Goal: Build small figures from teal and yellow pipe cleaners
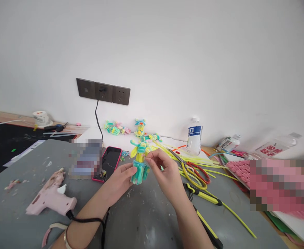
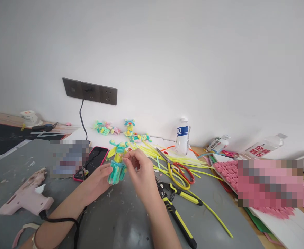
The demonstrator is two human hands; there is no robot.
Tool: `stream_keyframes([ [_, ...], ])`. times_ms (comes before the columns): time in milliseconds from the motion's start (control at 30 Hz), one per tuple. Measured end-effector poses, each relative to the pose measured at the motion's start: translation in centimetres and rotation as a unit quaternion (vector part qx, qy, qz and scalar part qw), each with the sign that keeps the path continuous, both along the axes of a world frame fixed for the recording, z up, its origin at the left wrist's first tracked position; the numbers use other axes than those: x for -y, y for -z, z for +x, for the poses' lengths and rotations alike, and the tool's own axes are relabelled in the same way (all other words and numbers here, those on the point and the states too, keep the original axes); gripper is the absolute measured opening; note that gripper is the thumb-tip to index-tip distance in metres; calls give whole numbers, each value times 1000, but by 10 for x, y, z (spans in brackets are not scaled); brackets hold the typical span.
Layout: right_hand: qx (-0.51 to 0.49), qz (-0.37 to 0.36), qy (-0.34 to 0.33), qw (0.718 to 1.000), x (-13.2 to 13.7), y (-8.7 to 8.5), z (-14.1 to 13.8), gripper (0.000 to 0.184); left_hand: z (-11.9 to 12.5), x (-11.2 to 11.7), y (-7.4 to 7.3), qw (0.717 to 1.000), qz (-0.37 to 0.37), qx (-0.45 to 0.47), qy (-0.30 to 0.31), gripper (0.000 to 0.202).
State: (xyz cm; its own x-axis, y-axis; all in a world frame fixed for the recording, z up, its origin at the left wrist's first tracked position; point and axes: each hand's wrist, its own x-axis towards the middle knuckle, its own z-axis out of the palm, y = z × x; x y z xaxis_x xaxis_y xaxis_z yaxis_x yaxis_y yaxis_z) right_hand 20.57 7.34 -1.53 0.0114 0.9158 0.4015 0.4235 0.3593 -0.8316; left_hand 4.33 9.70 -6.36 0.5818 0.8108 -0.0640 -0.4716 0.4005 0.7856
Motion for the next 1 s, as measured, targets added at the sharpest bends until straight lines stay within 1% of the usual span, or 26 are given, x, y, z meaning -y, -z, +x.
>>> stream_keyframes([
  [133, 11, 6, -5, 1000, -2, 1, -1, 13, 0, 0, -1, 1000, 6, -3, -2, 39],
  [333, 21, 11, 1, 1000, -4, 3, -3, 11, 1, 0, -2, 1000, 5, -6, -9, 38],
  [500, 29, 24, 8, 999, -3, 2, -5, 11, 1, -1, -3, 1000, 3, -8, -12, 38],
  [633, -14, 24, 33, 999, 0, -1, -4, 10, 0, -1, 0, 1000, 9, -2, -9, 39],
  [733, -42, 28, 46, 998, 0, -2, -3, 14, 0, 0, -1, 1000, 12, -3, -8, 41],
  [900, -33, 13, 27, 999, -3, 1, -5, 19, 1, 0, -4, 1000, 11, -10, -12, 41],
  [1000, -53, -1, 23, 998, -5, 4, -6, 21, 1, 0, -2, 1000, 8, -10, -14, 39],
])
